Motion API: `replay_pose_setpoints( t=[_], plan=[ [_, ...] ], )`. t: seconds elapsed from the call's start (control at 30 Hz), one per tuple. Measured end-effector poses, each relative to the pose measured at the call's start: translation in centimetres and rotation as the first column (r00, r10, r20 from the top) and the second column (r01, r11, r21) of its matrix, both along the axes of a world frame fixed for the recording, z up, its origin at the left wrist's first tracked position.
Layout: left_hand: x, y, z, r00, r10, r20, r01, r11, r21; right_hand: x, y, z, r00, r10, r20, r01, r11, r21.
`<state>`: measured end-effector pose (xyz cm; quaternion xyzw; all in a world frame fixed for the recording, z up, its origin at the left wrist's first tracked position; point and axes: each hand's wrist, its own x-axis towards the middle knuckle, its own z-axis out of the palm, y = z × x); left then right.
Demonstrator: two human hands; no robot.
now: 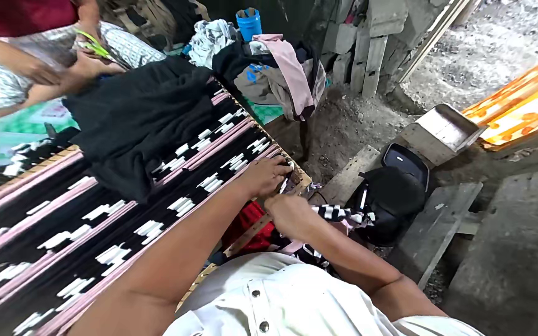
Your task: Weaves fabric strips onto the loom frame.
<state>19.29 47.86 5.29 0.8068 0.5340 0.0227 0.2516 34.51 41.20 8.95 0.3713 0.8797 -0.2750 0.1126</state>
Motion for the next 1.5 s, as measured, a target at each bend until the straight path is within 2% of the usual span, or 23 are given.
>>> replay_pose_setpoints(
  t=[0.1,0.17,0.23,0.27,0.33,0.4,0.43,0.5,0.53,0.6,0.7,0.8,0.9,1.07,1.23,1.3,1.4,1.5],
  plan=[
    [1.0,-0.1,0.2,0.988,-0.009,-0.155,0.009,1.0,-0.004,-1.2,-3.1,-0.7,0.954,0.247,-0.17,-0.264,0.961,-0.085],
    [1.5,-0.6,-0.2,0.973,-0.016,-0.229,0.024,0.999,0.031,-2.0,-4.4,-1.7,0.853,0.407,-0.326,-0.454,0.888,-0.079],
    [1.7,-1.5,-0.8,0.959,-0.015,-0.281,0.043,0.995,0.092,-2.2,-4.5,-2.5,0.747,0.474,-0.466,-0.527,0.85,0.02],
    [1.6,-1.8,-1.2,0.95,-0.016,-0.311,0.056,0.991,0.12,-2.0,-4.0,-2.1,0.747,0.476,-0.465,-0.514,0.856,0.053],
    [1.4,-2.5,-2.1,0.95,-0.007,-0.313,0.069,0.98,0.188,-0.8,-1.7,-0.7,0.828,0.386,-0.408,-0.399,0.915,0.055],
    [1.3,-3.1,-2.8,0.97,0.004,-0.242,0.064,0.959,0.275,0.9,1.7,0.8,0.93,0.107,-0.353,-0.12,0.993,-0.016],
    [1.5,-3.5,-2.8,0.98,0.025,-0.197,0.038,0.951,0.307,1.5,3.9,0.7,0.937,-0.054,-0.344,0.061,0.998,0.01],
    [1.8,-3.5,-3.1,0.966,0.035,-0.255,0.058,0.935,0.35,2.3,7.9,-0.3,0.889,-0.311,-0.336,0.353,0.933,0.07],
    [2.0,-3.4,-3.3,0.948,0.042,-0.314,0.072,0.937,0.342,2.5,9.4,-1.1,0.869,-0.383,-0.312,0.427,0.9,0.088],
    [2.2,-3.1,-3.3,0.921,0.051,-0.387,0.086,0.941,0.327,2.4,11.1,-2.6,0.87,-0.411,-0.273,0.454,0.884,0.114],
    [2.1,-3.2,-3.2,0.928,0.046,-0.371,0.072,0.952,0.297,1.5,11.2,-3.8,0.89,-0.386,-0.242,0.428,0.89,0.155],
    [2.0,-3.2,-3.3,0.944,0.05,-0.327,0.049,0.957,0.287,1.3,11.0,-3.7,0.89,-0.392,-0.232,0.434,0.884,0.173],
    [1.9,-3.1,-3.2,0.943,0.034,-0.331,0.066,0.956,0.286,1.3,11.3,-3.0,0.873,-0.443,-0.202,0.468,0.879,0.094],
    [1.8,-3.3,-3.5,0.952,0.042,-0.302,0.051,0.954,0.294,0.1,11.0,-2.7,0.808,-0.567,-0.161,0.585,0.805,0.099],
    [0.8,-4.6,-5.0,0.97,0.044,-0.24,0.047,0.931,0.361,0.0,10.9,-4.2,0.67,-0.695,-0.262,0.714,0.699,-0.031],
    [0.3,-5.4,-4.9,0.957,0.039,-0.288,0.055,0.948,0.313,0.3,11.5,-6.0,0.575,-0.743,-0.341,0.735,0.653,-0.184],
    [-1.0,-6.9,-5.2,0.926,0.013,-0.378,0.116,0.942,0.315,1.1,12.5,-7.8,0.456,-0.813,-0.362,0.682,0.581,-0.445],
    [-2.7,-9.0,-5.1,0.93,0.022,-0.366,0.09,0.953,0.288,1.3,13.1,-8.0,0.442,-0.836,-0.326,0.635,0.548,-0.544]
  ],
)
